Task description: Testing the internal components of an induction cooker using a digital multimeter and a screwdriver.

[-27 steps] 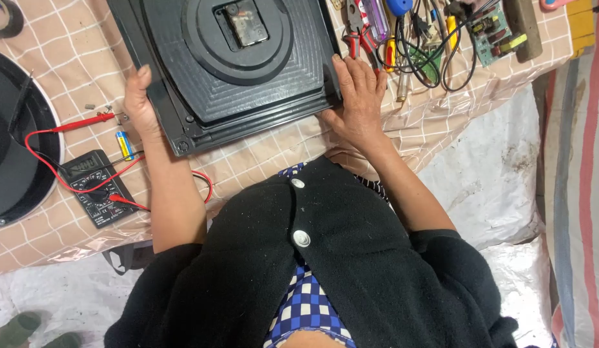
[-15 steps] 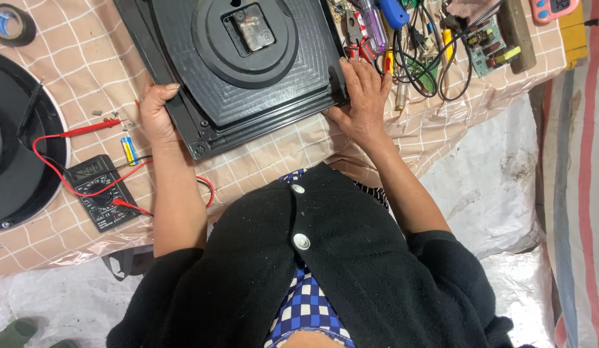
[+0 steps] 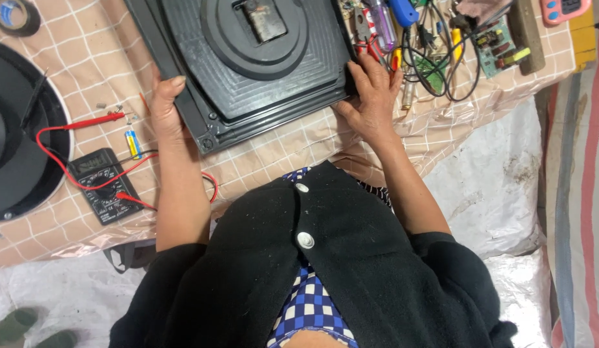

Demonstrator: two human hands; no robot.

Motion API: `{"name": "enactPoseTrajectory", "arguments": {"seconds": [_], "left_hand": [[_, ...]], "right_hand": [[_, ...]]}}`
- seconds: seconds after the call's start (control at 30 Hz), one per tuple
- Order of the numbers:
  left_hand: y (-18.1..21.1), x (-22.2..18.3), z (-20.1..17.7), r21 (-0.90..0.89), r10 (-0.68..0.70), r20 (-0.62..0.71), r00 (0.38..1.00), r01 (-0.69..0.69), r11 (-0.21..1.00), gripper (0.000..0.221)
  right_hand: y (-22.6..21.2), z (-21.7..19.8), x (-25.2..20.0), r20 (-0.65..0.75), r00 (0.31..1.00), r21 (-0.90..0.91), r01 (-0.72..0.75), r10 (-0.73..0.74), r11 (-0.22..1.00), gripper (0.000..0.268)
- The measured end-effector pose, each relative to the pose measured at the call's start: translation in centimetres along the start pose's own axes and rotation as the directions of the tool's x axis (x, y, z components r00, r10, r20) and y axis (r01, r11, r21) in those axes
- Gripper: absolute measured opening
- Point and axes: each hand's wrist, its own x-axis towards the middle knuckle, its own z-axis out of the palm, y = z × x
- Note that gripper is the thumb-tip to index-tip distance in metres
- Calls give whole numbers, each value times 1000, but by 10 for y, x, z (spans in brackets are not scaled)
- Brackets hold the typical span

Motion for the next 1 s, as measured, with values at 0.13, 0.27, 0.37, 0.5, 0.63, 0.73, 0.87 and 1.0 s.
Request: {"name": "enactPoseTrajectory", "arguments": {"seconds": [0.13, 0.27, 0.37, 0.5, 0.63, 0.73, 0.87, 1.0], "left_hand": [[-24, 6, -49, 79, -6, -27, 1000, 8, 997, 56], [-12, -3, -32, 67, -26, 42, 999, 23, 998, 78], [2, -12, -9, -36, -55, 151, 987, 61, 997, 79], [13, -14, 3, -150, -143, 138, 980, 164, 975, 83], [21, -15, 6, -113, -186, 80, 979, 194, 974, 87], [24, -13, 6, -68, -185, 48, 981, 188, 980, 85], [29, -13, 12, 46, -190, 3, 982, 190, 981, 81], [32, -14, 20, 195, -172, -37, 984, 176, 965, 70]], "right_hand": [[-9, -9, 1, 54, 997, -29, 53, -51, 998, 74], [-35, -22, 1, 139, 990, -43, 32, -26, 999, 80], [-43, -15, -6, 181, 981, -33, 79, -71, 996, 84], [-46, 4, -12, 147, 953, -32, 273, -266, 961, 91], [-63, 0, -15, 273, 943, -13, 202, -191, 979, 86], [-59, 9, -19, 268, 945, 5, 194, -188, 981, 85], [-50, 26, -24, 187, 955, -1, 236, -232, 972, 80], [-47, 30, -24, 137, 958, 30, 252, -253, 967, 68]]}}
